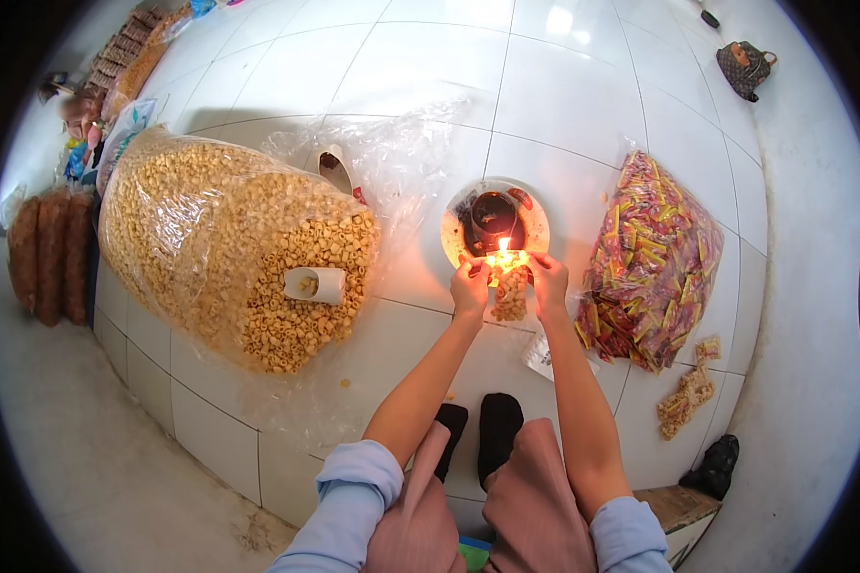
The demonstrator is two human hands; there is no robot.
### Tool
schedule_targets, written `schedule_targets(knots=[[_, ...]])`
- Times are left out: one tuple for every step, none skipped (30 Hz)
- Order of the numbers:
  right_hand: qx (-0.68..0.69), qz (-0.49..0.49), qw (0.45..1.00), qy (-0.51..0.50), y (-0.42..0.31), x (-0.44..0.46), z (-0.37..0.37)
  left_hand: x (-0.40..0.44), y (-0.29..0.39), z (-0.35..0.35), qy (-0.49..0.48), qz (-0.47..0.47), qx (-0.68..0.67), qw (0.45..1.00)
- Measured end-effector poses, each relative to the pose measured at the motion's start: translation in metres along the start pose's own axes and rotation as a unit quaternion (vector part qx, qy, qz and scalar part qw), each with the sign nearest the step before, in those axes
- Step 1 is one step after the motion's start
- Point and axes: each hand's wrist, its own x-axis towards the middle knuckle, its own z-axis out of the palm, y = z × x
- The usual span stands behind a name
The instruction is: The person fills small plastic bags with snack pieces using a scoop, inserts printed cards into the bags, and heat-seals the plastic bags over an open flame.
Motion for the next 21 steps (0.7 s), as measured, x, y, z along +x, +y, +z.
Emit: schedule_targets(knots=[[0.0, 0.0, 1.0, 0.0, -0.001, 0.0, 0.001, 0.001, -0.001, 0.001, 0.004, 0.001, 0.003, 1.0], [-0.003, 0.002, 1.0, 0.006, -0.002, 0.0, 0.001, 0.002, -0.001, 0.001, 0.008, 0.003, 0.005, 1.0], [-0.007, 0.005, 1.0, 0.012, -0.002, 0.001, 0.001, 0.001, 0.002, 0.001, 0.008, 0.003, 0.005, 1.0], [-0.007, 0.005, 1.0, 0.012, -0.002, 0.002, 0.001, 0.0, 0.006, 0.002, -0.003, -0.006, 0.022, 1.0], [-0.007, 0.006, 1.0, 0.019, -0.001, 0.003, 0.001, -0.002, 0.009, 0.002, -0.014, -0.015, 0.039, 0.999], [-0.008, 0.007, 1.0, 0.026, -0.001, 0.003, 0.001, -0.002, 0.01, 0.004, -0.014, -0.015, 0.039, 0.999], [-0.008, 0.007, 1.0, 0.026, -0.001, 0.004, -0.001, -0.002, 0.011, 0.005, -0.015, -0.017, 0.032, 0.999], [-0.007, 0.006, 1.0, 0.028, -0.001, 0.004, -0.002, -0.003, 0.012, 0.006, -0.016, -0.019, 0.025, 0.999], [-0.005, 0.005, 1.0, 0.029, -0.002, 0.004, -0.003, -0.002, 0.011, 0.007, -0.017, -0.019, 0.025, 0.999], [-0.005, 0.005, 1.0, 0.03, -0.003, 0.004, -0.003, -0.001, 0.01, 0.009, -0.014, -0.018, 0.026, 0.999], [0.008, 0.007, 1.0, 0.027, -0.004, 0.003, -0.004, -0.001, 0.009, 0.01, -0.012, -0.017, 0.028, 0.999], [0.02, 0.008, 0.999, 0.024, -0.003, 0.004, -0.006, 0.002, 0.003, 0.011, -0.012, -0.017, 0.028, 0.999], [0.02, 0.008, 0.999, 0.024, -0.002, 0.004, -0.006, 0.005, -0.002, 0.012, 0.001, -0.008, 0.036, 0.999], [0.024, 0.001, 0.999, 0.029, -0.001, 0.004, -0.007, 0.008, -0.007, 0.013, 0.015, 0.0, 0.044, 0.999], [0.027, -0.006, 0.999, 0.033, -0.001, 0.004, -0.009, 0.008, -0.009, 0.014, 0.015, 0.001, 0.044, 0.999], [0.027, -0.007, 0.999, 0.033, -0.001, 0.004, -0.011, 0.008, -0.011, 0.015, 0.015, -0.003, 0.053, 0.998], [0.031, 0.0, 0.999, 0.038, -0.002, 0.004, -0.013, 0.008, -0.012, 0.017, 0.016, -0.007, 0.062, 0.998], [0.034, 0.006, 0.998, 0.043, -0.001, 0.004, -0.015, 0.004, -0.009, 0.02, 0.016, -0.007, 0.062, 0.998], [0.034, 0.006, 0.998, 0.043, -0.001, 0.005, -0.018, 0.0, -0.005, 0.023, 0.008, -0.001, 0.037, 0.999], [0.042, 0.0, 0.998, 0.051, 0.0, 0.004, -0.022, -0.005, -0.002, 0.026, 0.001, 0.004, 0.012, 1.0], [0.051, -0.006, 0.997, 0.059, -0.004, 0.0, -0.024, -0.009, -0.003, 0.028, 0.001, 0.005, 0.013, 1.0]])
